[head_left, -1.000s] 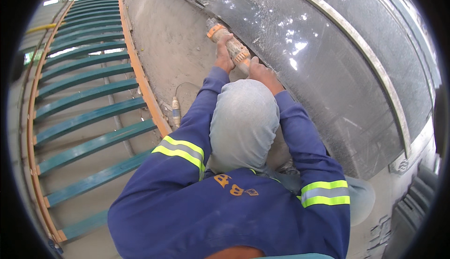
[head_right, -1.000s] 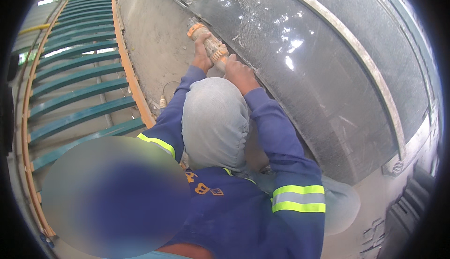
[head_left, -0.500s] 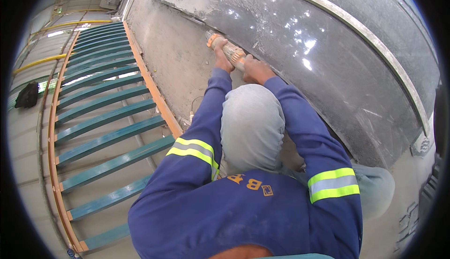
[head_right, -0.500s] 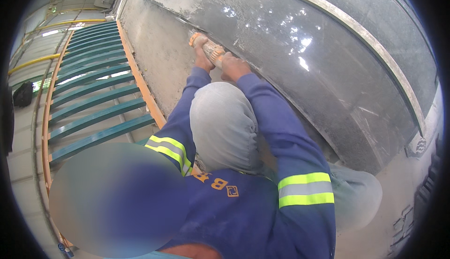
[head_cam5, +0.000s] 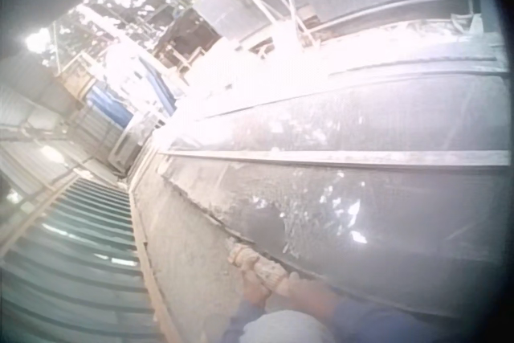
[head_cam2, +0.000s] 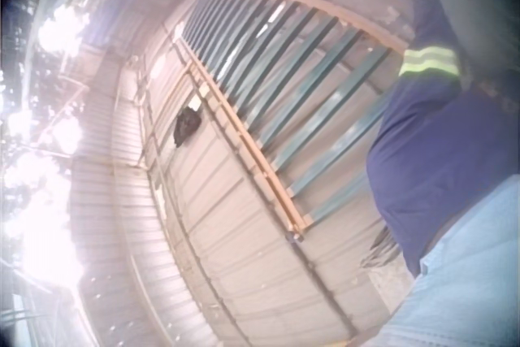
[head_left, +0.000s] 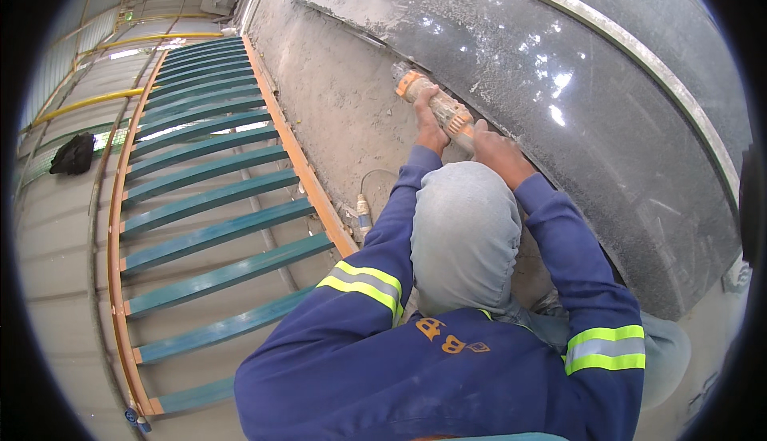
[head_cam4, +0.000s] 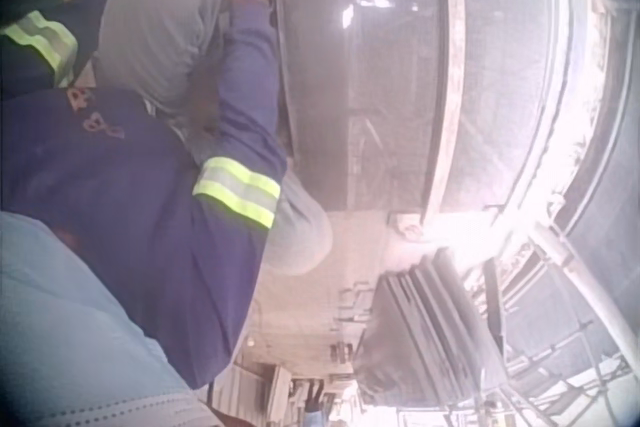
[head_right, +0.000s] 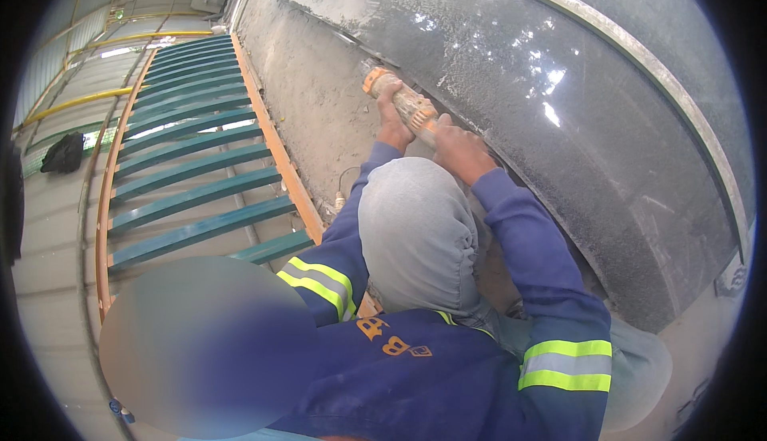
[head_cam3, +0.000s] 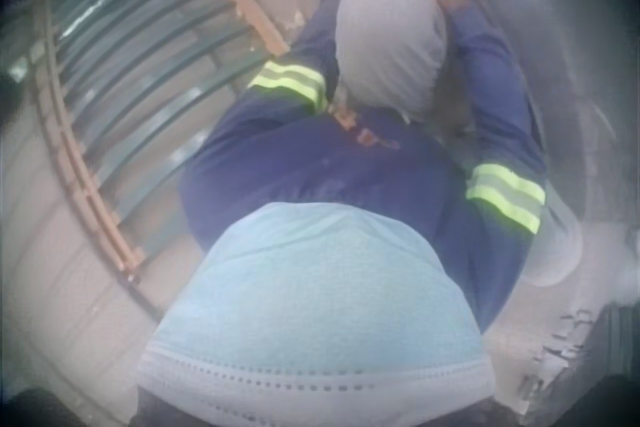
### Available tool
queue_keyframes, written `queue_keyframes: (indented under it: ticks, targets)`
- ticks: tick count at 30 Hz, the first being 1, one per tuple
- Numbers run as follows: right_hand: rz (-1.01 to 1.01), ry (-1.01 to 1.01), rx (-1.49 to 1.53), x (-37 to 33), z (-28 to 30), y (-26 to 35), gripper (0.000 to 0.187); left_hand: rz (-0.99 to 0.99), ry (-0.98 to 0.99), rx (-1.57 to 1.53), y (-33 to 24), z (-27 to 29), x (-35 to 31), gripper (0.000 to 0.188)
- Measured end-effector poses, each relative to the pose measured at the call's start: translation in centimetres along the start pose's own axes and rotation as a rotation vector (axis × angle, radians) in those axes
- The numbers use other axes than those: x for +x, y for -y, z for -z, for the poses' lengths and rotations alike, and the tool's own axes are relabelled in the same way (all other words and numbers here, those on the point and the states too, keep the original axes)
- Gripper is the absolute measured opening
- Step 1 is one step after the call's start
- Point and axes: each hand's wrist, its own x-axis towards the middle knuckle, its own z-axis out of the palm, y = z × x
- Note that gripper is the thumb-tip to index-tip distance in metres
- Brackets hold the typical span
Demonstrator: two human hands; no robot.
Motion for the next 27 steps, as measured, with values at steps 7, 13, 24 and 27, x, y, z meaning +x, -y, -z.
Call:
queue_keyframes:
  ticks: [7,13,24,27]
  targets:
    - [-0.002,0.001,-0.019,2.4,-0.9,-0.7,0.04,0.009,-0.016,0.008,-0.6,-0.2,1.4,0.038]
    - [-0.029,0.002,-0.05,5.4,-2.2,0.8,0.049,-0.053,0.001,0.065,-2.3,3.3,5.3,0.046]
    - [-0.015,0.001,0.002,-0.9,0.1,-0.6,0.045,0.019,-0.017,-0.008,0.4,-1.5,-1.3,0.037]
    - [-0.011,-0.003,0.027,-1.6,0.3,-0.5,0.042,-0.012,-0.036,0.033,0.3,-2.6,-3.2,0.037]
